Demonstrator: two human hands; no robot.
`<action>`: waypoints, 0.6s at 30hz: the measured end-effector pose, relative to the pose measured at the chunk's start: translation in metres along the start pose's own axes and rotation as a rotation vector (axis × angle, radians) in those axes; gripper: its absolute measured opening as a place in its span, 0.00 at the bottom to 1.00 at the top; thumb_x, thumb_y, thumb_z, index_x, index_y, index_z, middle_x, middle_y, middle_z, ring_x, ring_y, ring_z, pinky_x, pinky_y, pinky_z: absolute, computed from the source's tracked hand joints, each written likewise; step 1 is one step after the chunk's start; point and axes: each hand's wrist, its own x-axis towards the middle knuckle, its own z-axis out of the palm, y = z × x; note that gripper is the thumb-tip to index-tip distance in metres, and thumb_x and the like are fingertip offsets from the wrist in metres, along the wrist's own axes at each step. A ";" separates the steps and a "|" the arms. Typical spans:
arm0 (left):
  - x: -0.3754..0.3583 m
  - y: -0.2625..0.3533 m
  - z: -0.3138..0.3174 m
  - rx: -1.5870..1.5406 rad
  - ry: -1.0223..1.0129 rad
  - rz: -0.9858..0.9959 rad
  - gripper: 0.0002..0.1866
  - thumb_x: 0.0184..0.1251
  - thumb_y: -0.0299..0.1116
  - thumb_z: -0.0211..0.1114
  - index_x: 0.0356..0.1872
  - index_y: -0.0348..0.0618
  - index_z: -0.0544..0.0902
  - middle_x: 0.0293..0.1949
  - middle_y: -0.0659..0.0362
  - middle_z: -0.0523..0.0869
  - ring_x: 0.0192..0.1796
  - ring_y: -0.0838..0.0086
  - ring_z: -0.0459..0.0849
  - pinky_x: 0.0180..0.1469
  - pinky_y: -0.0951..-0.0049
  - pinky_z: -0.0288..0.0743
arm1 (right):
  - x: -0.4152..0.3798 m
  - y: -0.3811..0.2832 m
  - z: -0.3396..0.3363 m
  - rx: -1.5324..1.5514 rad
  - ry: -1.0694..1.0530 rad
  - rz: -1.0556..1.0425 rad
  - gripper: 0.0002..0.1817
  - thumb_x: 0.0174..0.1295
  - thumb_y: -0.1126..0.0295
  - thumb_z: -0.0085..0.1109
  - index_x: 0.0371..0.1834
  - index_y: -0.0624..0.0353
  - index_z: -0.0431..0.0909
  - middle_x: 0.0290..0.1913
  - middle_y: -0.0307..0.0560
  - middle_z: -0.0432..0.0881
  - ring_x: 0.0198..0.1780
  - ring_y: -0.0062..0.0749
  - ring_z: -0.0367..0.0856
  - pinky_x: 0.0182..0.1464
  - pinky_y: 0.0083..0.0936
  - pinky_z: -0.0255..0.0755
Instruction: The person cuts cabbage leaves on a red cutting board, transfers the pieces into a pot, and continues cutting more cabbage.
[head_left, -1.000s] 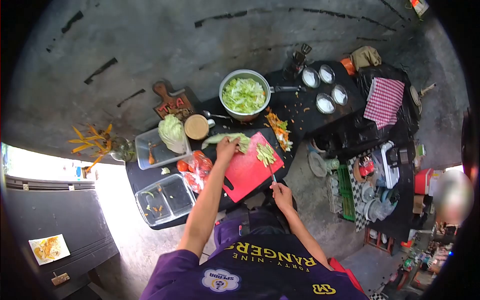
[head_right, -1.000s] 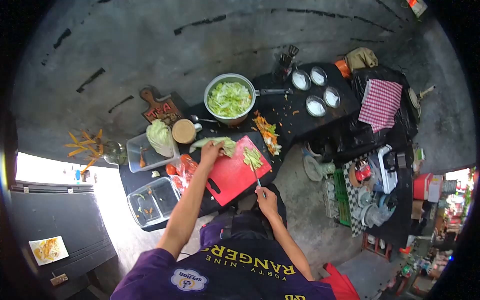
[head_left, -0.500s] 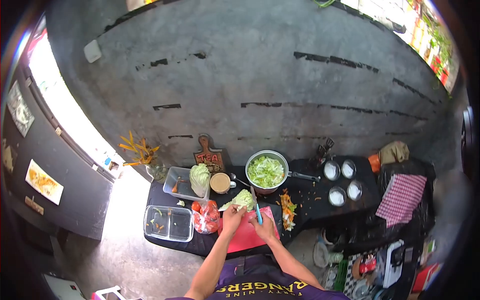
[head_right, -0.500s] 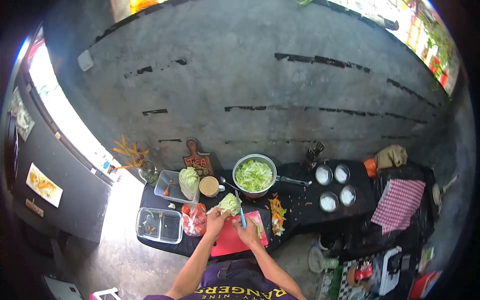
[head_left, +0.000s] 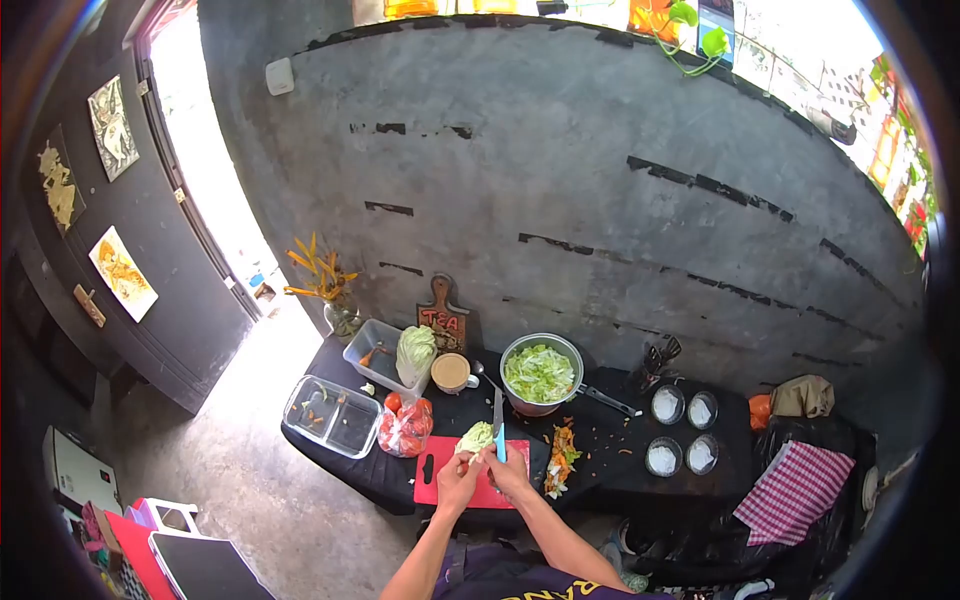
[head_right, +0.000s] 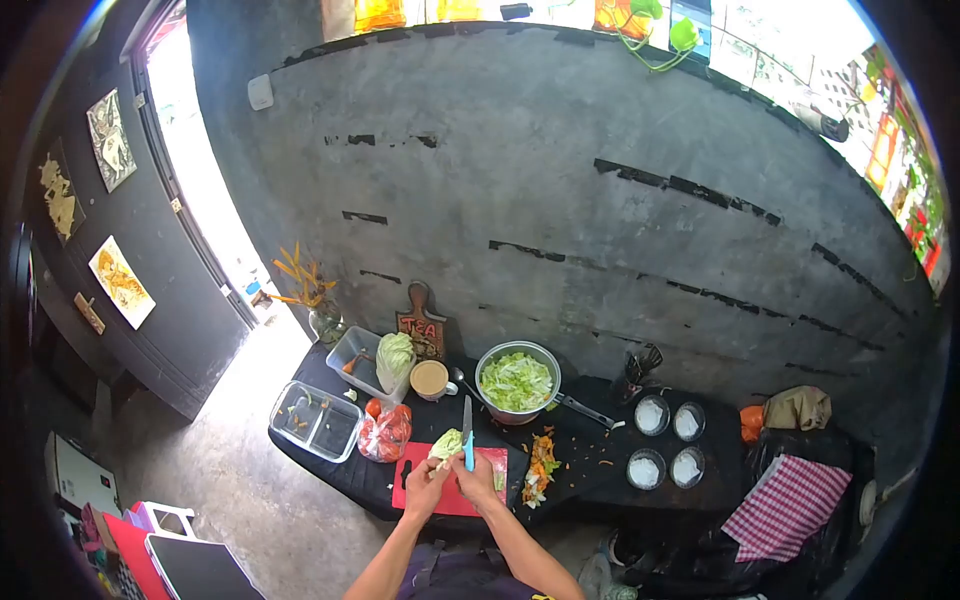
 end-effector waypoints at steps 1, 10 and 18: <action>-0.002 -0.006 0.000 -0.016 0.006 0.082 0.14 0.66 0.37 0.69 0.39 0.34 0.83 0.39 0.59 0.85 0.44 0.78 0.81 0.48 0.75 0.74 | 0.000 0.002 -0.001 -0.014 -0.007 -0.011 0.08 0.64 0.67 0.63 0.34 0.54 0.73 0.20 0.32 0.70 0.15 0.15 0.65 0.15 0.17 0.56; 0.008 -0.035 -0.008 -0.207 -0.080 -0.085 0.12 0.70 0.34 0.64 0.45 0.35 0.79 0.46 0.57 0.84 0.47 0.76 0.82 0.51 0.73 0.76 | 0.017 0.011 0.001 -0.016 0.014 -0.075 0.11 0.62 0.68 0.68 0.37 0.55 0.72 0.21 0.31 0.72 0.16 0.13 0.67 0.16 0.15 0.59; 0.050 -0.022 -0.015 -0.643 -0.171 -0.366 0.17 0.74 0.34 0.58 0.59 0.37 0.73 0.49 0.54 0.82 0.48 0.70 0.83 0.49 0.66 0.80 | 0.018 -0.026 0.032 -0.055 0.104 -0.052 0.10 0.62 0.67 0.67 0.36 0.55 0.73 0.21 0.32 0.74 0.17 0.12 0.68 0.16 0.14 0.58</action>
